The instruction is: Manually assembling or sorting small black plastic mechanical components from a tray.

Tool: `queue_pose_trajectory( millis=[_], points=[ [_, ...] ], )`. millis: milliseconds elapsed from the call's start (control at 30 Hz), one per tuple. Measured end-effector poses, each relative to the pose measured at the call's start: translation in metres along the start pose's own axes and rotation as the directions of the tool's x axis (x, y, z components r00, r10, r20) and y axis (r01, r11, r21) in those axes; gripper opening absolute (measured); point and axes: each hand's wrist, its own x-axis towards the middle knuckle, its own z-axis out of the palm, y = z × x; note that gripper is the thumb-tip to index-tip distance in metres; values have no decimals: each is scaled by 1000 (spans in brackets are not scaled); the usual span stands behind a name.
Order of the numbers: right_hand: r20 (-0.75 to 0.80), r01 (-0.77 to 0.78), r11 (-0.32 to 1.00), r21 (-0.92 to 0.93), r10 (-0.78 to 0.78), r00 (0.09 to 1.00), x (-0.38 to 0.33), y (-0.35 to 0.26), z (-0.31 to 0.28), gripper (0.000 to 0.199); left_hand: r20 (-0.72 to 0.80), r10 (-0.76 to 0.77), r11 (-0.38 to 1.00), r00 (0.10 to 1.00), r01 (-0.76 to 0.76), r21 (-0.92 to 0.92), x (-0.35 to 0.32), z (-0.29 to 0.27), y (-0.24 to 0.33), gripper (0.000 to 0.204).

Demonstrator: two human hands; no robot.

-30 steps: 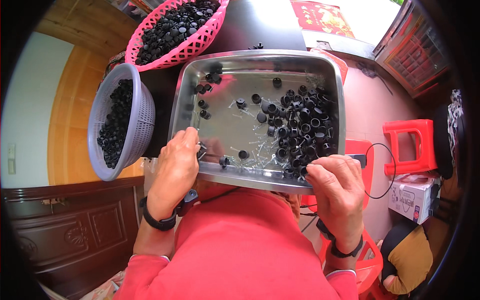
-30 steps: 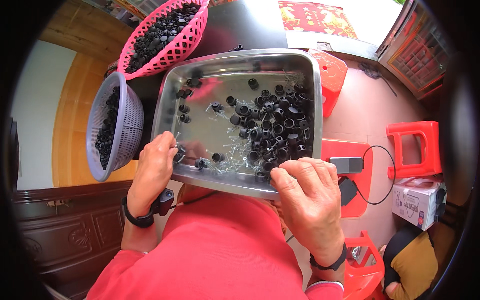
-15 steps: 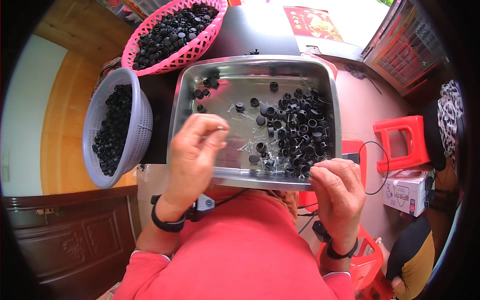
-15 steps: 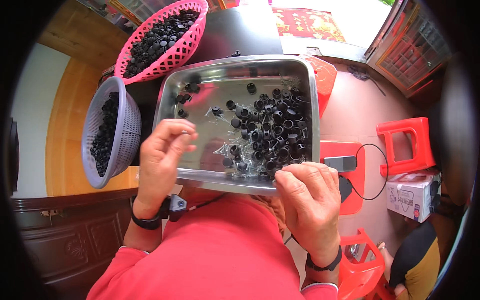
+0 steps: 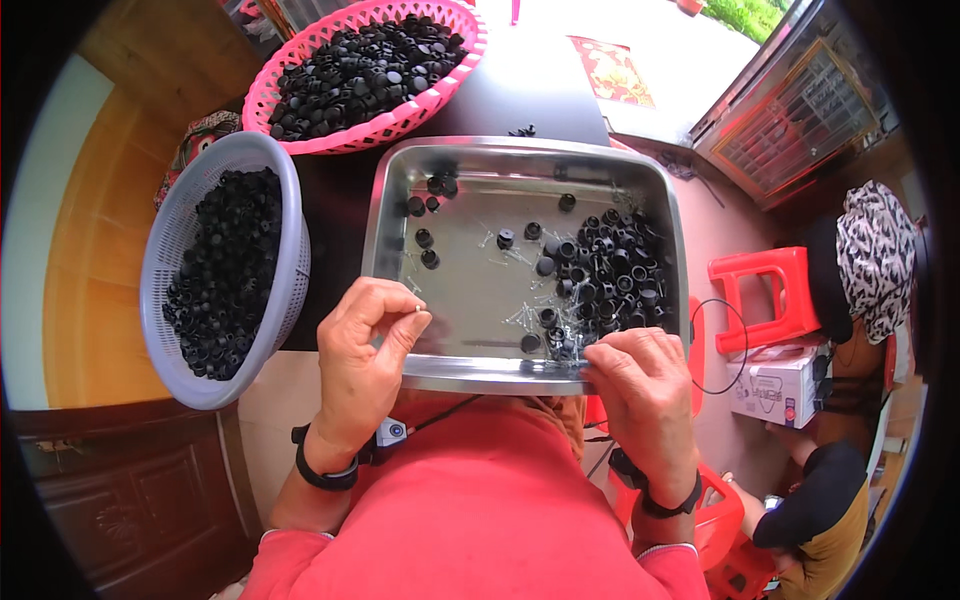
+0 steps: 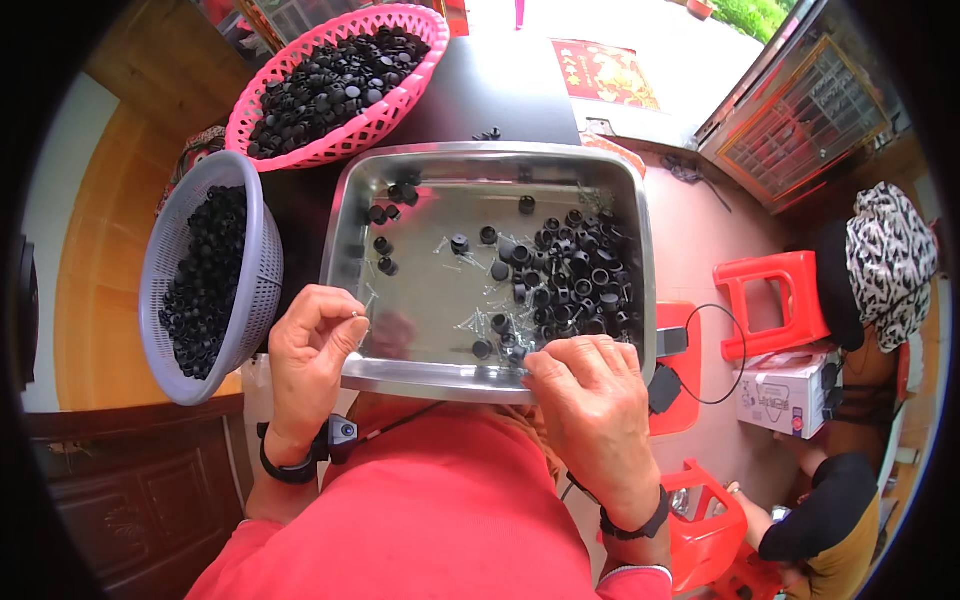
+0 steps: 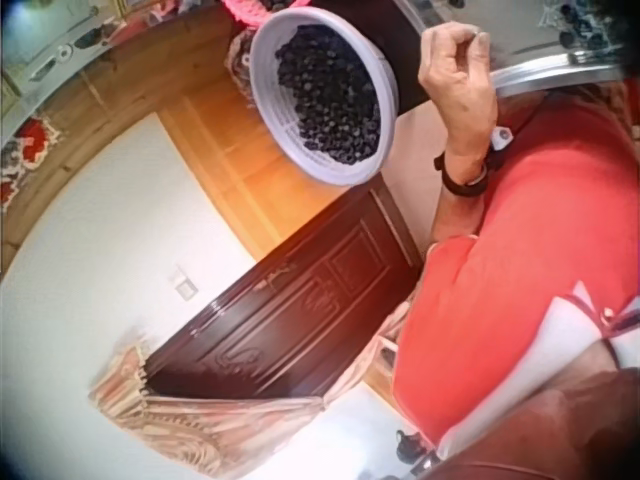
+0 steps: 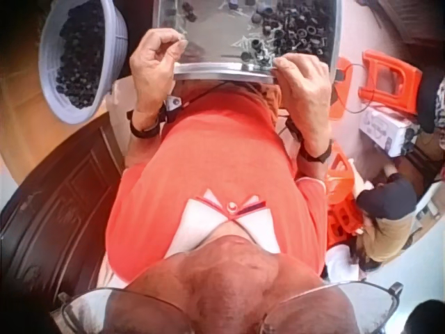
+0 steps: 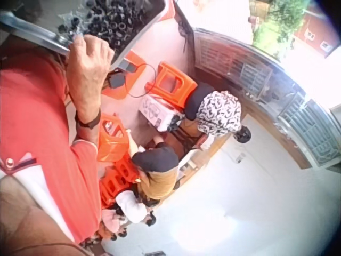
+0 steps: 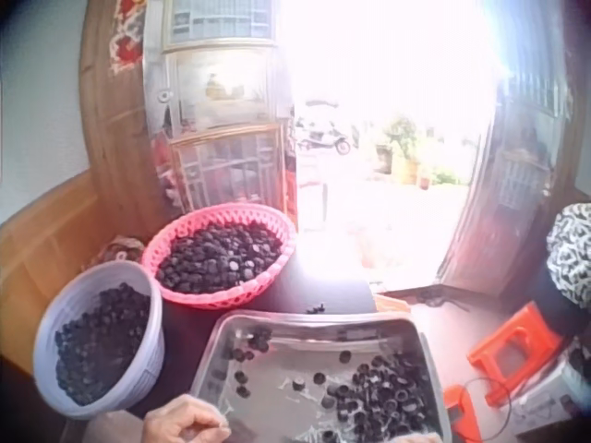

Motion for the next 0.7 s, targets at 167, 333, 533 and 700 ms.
queue_pose_trajectory(
  millis=[167,333,533,700],
  points=[
    [32,104,993,53,-106,994,21,-20,12,26,99,169,977,981,-180,118,-8,-3,5,14],
    [76,91,931,353,-125,989,40,-41,39,29,159,268,959,950,-279,52,-11,1,15,16],
    [170,-68,844,532,-28,985,43,-49,39,20,166,289,952,943,-301,51,-14,-1,16,16],
    [237,29,972,231,-85,968,83,-46,-11,21,146,343,927,928,-359,106,-7,-1,-1,15]
  ],
)
